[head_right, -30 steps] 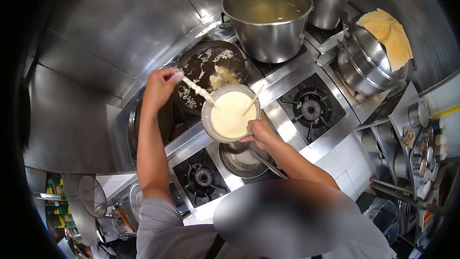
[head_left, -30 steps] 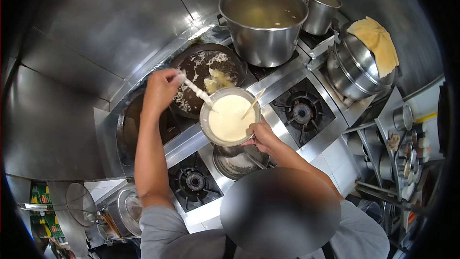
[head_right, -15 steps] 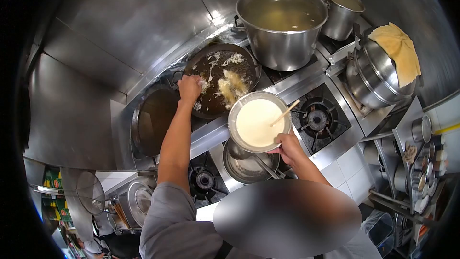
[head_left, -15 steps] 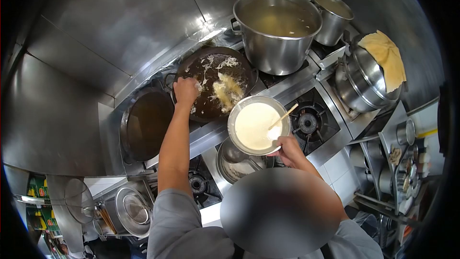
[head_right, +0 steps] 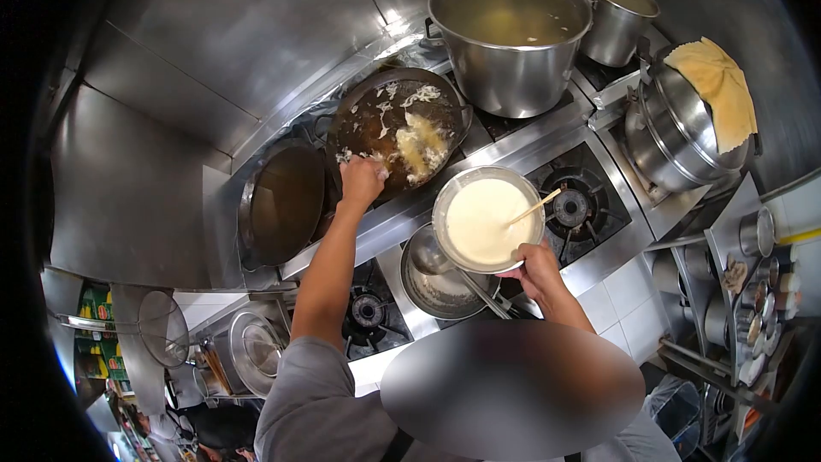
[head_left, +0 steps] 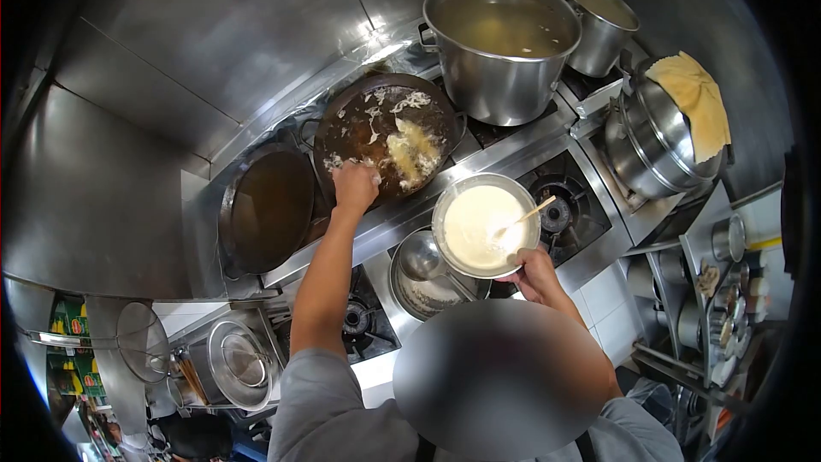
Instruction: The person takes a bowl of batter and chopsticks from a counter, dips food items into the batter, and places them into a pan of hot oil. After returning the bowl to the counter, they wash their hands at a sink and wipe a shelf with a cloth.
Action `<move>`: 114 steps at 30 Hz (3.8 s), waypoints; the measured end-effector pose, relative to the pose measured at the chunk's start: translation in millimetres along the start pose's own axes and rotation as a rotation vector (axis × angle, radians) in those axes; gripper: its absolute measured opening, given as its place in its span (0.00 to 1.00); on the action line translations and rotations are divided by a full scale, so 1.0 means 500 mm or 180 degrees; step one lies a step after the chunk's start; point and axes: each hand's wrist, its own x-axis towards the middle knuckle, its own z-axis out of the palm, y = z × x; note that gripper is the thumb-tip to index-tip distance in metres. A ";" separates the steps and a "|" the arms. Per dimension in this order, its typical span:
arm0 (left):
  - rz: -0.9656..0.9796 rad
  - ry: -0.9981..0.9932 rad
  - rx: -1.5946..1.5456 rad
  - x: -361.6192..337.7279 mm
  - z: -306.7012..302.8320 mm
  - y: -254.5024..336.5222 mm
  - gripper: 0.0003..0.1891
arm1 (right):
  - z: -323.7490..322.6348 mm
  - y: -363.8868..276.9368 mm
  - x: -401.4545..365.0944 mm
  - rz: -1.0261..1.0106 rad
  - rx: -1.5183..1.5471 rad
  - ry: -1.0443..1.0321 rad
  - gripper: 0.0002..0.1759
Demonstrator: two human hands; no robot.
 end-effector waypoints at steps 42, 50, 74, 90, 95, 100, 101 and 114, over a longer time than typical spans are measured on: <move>0.0125 -0.1036 -0.0047 -0.001 -0.087 0.073 0.08 | 0.044 0.033 -0.019 0.0002 -0.0119 -0.0268 0.48; 0.1138 -0.0697 -0.2154 -0.050 -0.088 0.311 0.08 | 0.070 0.062 0.013 0.0182 -0.0244 -0.0399 0.46; -0.0628 0.0847 -0.1766 0.101 -0.095 0.087 0.16 | 0.076 0.032 0.009 0.0078 -0.0097 -0.0370 0.51; -0.0531 0.0754 -0.1636 0.135 -0.076 0.077 0.09 | 0.052 0.016 -0.029 -0.0114 -0.0098 -0.0089 0.47; -0.0596 0.0746 -0.1591 0.115 -0.095 0.070 0.11 | 0.051 0.028 -0.022 -0.0060 -0.0039 -0.0177 0.47; -0.0518 0.0614 -0.1758 0.120 -0.034 0.092 0.10 | 0.060 0.034 -0.027 -0.0006 -0.0123 -0.0133 0.48; -0.0613 0.0517 -0.1548 0.120 -0.030 0.096 0.09 | 0.060 0.035 -0.029 -0.0004 -0.0131 -0.0133 0.48; -0.0536 0.0590 -0.1320 0.153 -0.023 0.106 0.09 | 0.053 0.033 -0.040 0.0016 -0.0173 -0.0076 0.47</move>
